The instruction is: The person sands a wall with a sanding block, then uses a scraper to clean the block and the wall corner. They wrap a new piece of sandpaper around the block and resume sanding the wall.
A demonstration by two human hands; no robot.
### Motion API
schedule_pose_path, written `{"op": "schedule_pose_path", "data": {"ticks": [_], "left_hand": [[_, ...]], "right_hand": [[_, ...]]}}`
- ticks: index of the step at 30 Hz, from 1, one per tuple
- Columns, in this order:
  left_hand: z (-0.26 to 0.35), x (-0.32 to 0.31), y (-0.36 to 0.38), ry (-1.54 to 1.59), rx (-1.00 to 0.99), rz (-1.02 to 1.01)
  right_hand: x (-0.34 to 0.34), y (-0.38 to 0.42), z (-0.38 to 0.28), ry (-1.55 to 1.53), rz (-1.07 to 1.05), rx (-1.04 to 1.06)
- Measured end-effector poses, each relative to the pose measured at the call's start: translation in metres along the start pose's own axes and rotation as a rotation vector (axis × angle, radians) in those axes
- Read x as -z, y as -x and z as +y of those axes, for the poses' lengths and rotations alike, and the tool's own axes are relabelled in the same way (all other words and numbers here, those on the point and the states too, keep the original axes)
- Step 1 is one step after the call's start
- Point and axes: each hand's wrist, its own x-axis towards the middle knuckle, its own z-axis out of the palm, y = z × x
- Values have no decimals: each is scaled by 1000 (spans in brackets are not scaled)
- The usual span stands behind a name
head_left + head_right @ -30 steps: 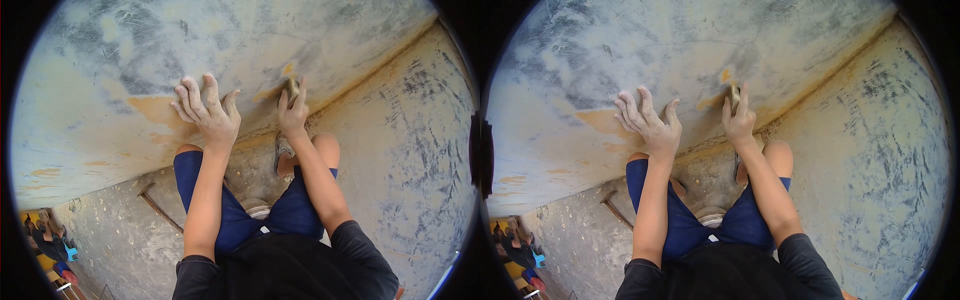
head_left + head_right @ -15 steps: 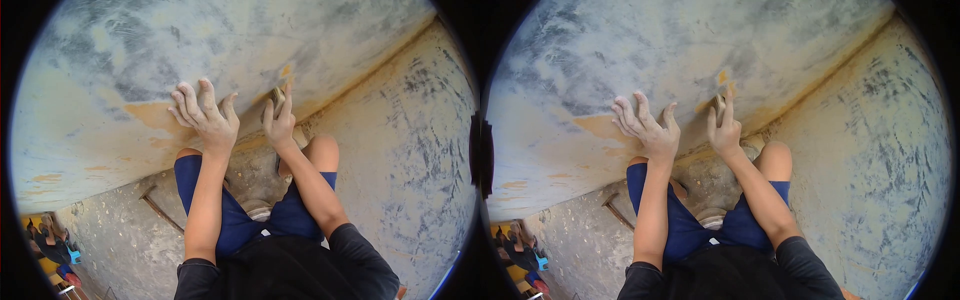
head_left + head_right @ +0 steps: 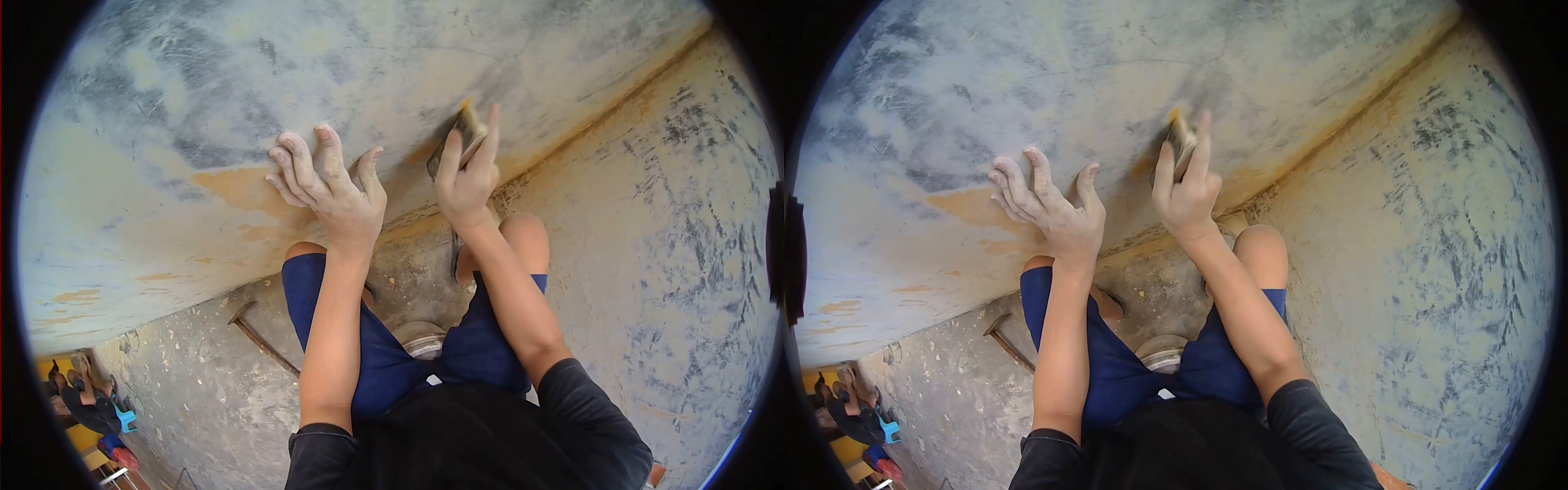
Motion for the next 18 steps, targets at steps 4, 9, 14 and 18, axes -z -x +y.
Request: {"op": "schedule_pose_path", "data": {"ticks": [4, 9, 14, 18], "left_hand": [[0, 3, 2, -23, -1, -22], [-2, -3, -1, -33, -40, 32], [-1, -1, -1, -24, -33, 2], [-7, 2, 1, -50, -54, -20]], "right_hand": [[19, -102, -21, -129, 182, -87], [-2, -23, -19, -117, 31, -148], [1, -35, -17, -53, 32, -69], [16, -86, -33, -385, 92, -466]]}}
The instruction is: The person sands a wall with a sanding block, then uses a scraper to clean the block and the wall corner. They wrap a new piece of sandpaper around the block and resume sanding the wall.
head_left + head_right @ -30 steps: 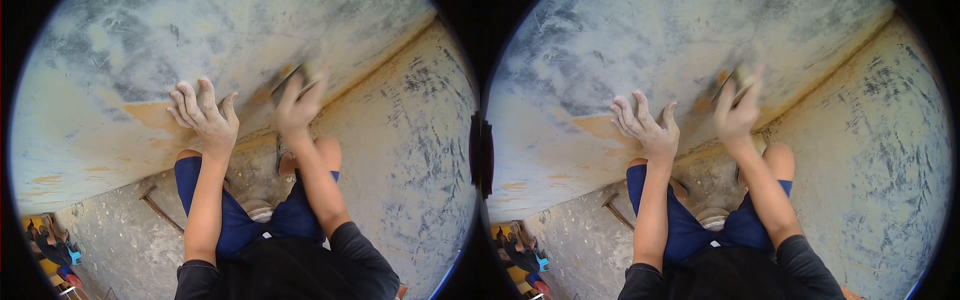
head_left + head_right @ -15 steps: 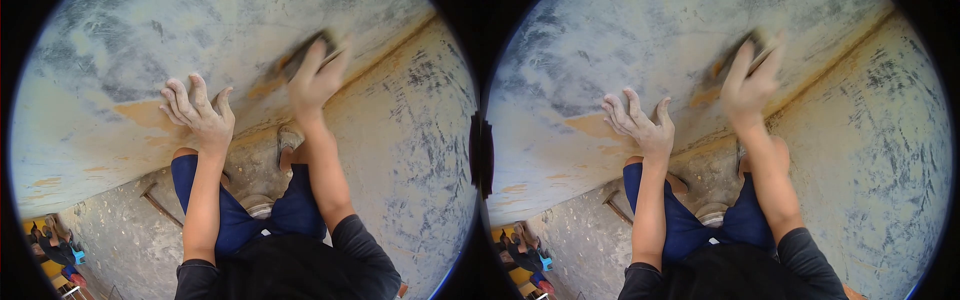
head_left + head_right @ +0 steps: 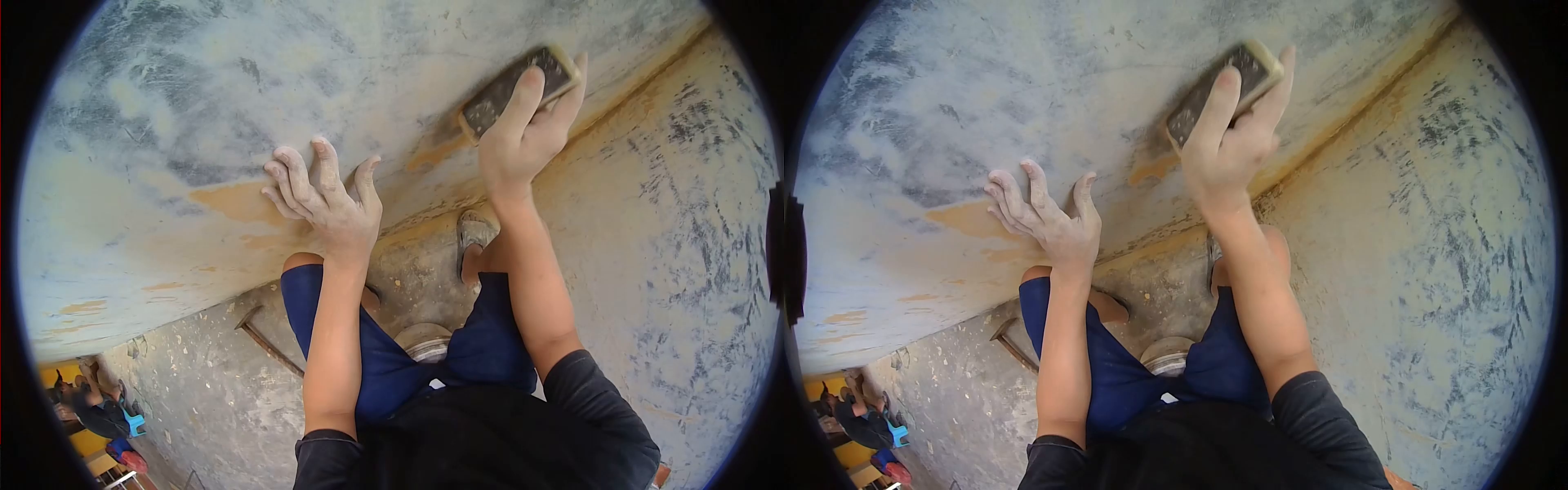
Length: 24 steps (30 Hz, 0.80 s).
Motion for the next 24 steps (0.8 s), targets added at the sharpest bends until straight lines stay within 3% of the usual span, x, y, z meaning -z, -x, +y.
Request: {"op": "schedule_pose_path", "data": {"ticks": [2, 4, 7, 8, 10, 11, 13, 16, 19, 20, 22, 24], "left_hand": [[0, -2, 0, 3, 0, 17], [0, -4, 0, 0, -11, 31], [2, -2, 0, 10, 9, 11], [1, -2, -3, 9, 3, 12], [0, 3, 3, 3, 5, -16], [-1, 2, 3, -2, -1, -14], [-2, -2, 0, -6, -7, 8], [-1, -2, 0, 5, -21, 27], [2, -2, 0, 14, 1, 2], [2, -1, -3, 19, 2, -1], [-1, 3, 1, 18, 4, -20], [-2, 0, 0, 13, -15, -2]], "right_hand": [[-2, 20, 24, 222, 27, 317], [7, 69, 66, 344, -171, 403], [5, 60, 46, 308, -179, 265], [3, 30, 31, 247, -84, 292], [3, -6, -4, -32, 22, 5], [2, -4, -3, -31, 19, 0], [-4, -2, 4, 66, 78, 215], [7, 64, 63, 355, -202, 446], [5, 46, 42, 321, -120, 403], [4, 14, 25, 281, 11, 350], [11, -25, -15, -36, 80, 25], [9, -19, -3, 59, 76, 136]]}}
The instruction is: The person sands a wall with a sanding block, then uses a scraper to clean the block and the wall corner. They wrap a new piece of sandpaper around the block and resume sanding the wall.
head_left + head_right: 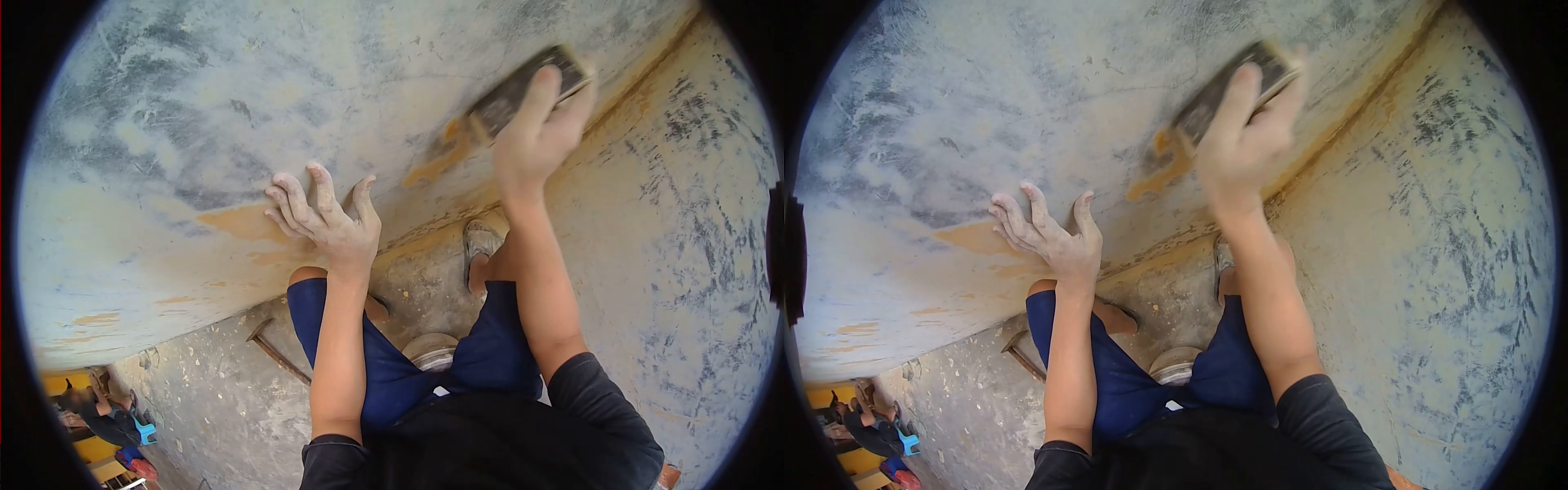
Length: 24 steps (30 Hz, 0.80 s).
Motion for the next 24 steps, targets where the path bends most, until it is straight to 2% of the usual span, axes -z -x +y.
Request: {"op": "schedule_pose_path", "data": {"ticks": [2, 4, 7, 8, 9, 11, 13, 15, 19, 21, 22, 23, 24], "left_hand": [[1, -3, 0, 0, 0, 18], [2, -2, -1, -2, -7, 21], [9, 1, 0, -10, 35, -29], [7, 0, -3, -13, 29, -16], [5, 2, -1, -19, 25, -18], [3, 4, 0, -28, 24, -27], [5, 0, 0, -23, 25, -17], [3, -1, 0, -51, 11, -8], [5, 1, -3, -48, 23, -19], [5, 3, -1, -34, 32, -38], [3, 4, 0, -37, 33, -41], [3, 3, 1, -43, 32, -34], [3, 1, 0, -49, 29, -25]], "right_hand": [[-6, 28, 27, 188, -45, 304], [-2, 96, 56, 191, -306, 251], [-4, 77, 43, 220, -242, 327], [-8, 46, 40, 145, -131, 326], [-6, 31, 27, 144, -137, 317], [-2, 13, 9, -132, -66, -80], [-9, 44, 26, -45, -48, 3], [-12, 76, 49, 170, -224, 426], [-1, 60, 32, 220, -352, 311], [-1, 30, 12, 77, -145, -9], [-10, 33, 22, -28, -23, 110], [-13, 45, 31, -30, -24, 114], [-14, 62, 43, 56, -86, 245]]}}
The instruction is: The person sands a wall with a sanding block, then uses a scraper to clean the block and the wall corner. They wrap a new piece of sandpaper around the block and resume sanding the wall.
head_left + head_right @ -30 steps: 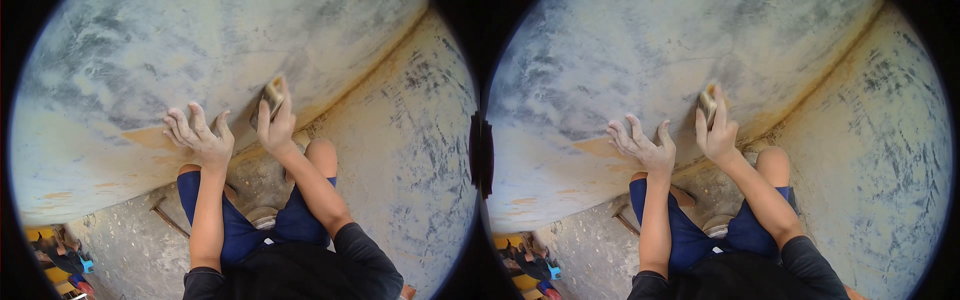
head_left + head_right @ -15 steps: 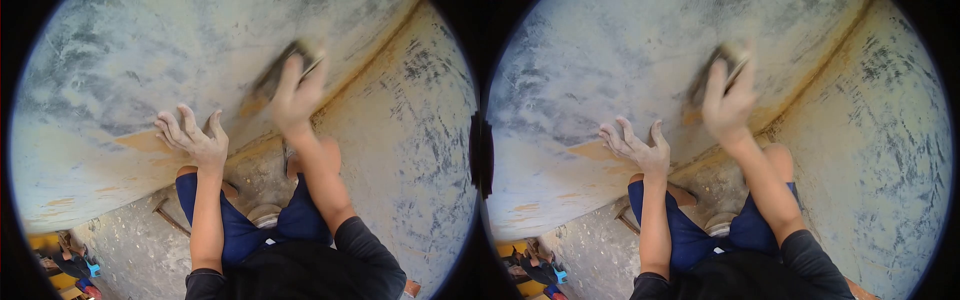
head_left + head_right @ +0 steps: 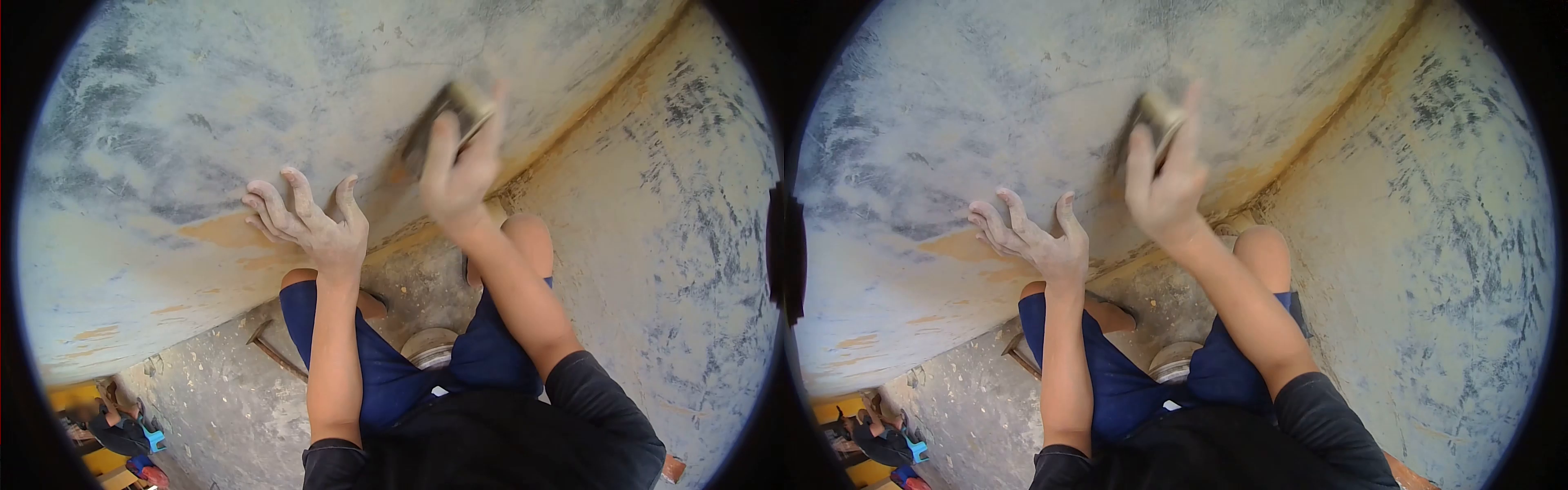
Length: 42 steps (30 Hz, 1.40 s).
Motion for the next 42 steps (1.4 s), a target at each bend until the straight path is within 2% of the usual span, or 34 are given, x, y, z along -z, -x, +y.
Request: {"op": "schedule_pose_path", "data": {"ticks": [1, 2, 3, 5, 6, 9, 10, 11, 13, 15, 17, 18, 19, 21, 22, 25, 26, 27, 29, 30, 31, 33, 35, 37, 38, 40, 41, 42], "left_hand": [[0, -1, -1, 2, -1, 7], [-1, 0, 0, 3, -9, 6], [-1, 0, 0, 5, -15, 5], [0, -1, -3, 17, -16, 14], [-1, 1, -1, 27, -18, 10], [-1, 1, 0, 29, -1, -8], [0, -1, 0, 30, 0, -1], [-1, -2, 0, 30, -8, 13], [-1, -2, 0, 28, -18, 25], [0, -1, -2, 58, -23, 26], [2, 0, -4, 58, -4, 7], [3, 2, -3, 67, 12, -7], [2, 2, -2, 67, 12, -4], [0, -1, -1, 57, -11, 18], [0, -2, -1, 58, -13, 24], [1, -3, -1, 53, -3, 19], [1, -2, -2, 64, 2, 18], [0, 0, 0, 74, 6, 7], [-1, 2, 2, 64, 7, -3], [0, 0, -1, 63, 1, 9], [0, -2, -2, 66, 0, 18], [-1, -3, -1, 56, -12, 27], [1, -3, -1, 71, -9, 29], [0, 1, 1, 72, 1, 14], [0, 2, 1, 61, 2, 1], [1, 0, -1, 54, 3, 4], [0, -2, 0, 61, -1, 19], [0, -3, 0, 68, -6, 32]], "right_hand": [[0, 18, 6, 84, -66, 128], [13, 40, 0, 151, -280, 39], [14, 31, -1, 153, -278, 41], [10, -6, -8, 86, -124, -14], [11, -27, -17, 3, -1, -129], [12, -32, -20, -67, 27, -232], [3, -16, 5, 57, 71, 58], [5, 6, 11, 53, 74, 65], [14, 35, -4, 167, -268, 19], [10, 2, -3, 120, -238, 57], [13, -41, -16, -169, 71, -250], [19, -46, -26, -199, 21, -415], [17, -36, -25, -201, 21, -412], [11, 6, -9, 88, -105, -103], [9, 27, 3, 134, -178, 89], [10, 11, -4, 133, -165, 62], [4, -10, 3, 84, 18, 77], [5, -18, -3, 82, 11, 69], [7, -26, -10, -201, 109, -236], [4, -15, 1, 27, 68, 22], [5, 6, 4, 25, 71, 31], [8, 35, -10, 109, -248, 17], [10, 14, -10, 115, -252, 34], [5, -30, -16, -174, 96, -239], [5, -28, -11, -171, 88, -252], [4, -26, 1, -11, 110, -28], [6, -7, 3, -14, 112, -19], [10, 27, 2, 60, -81, -40]]}}
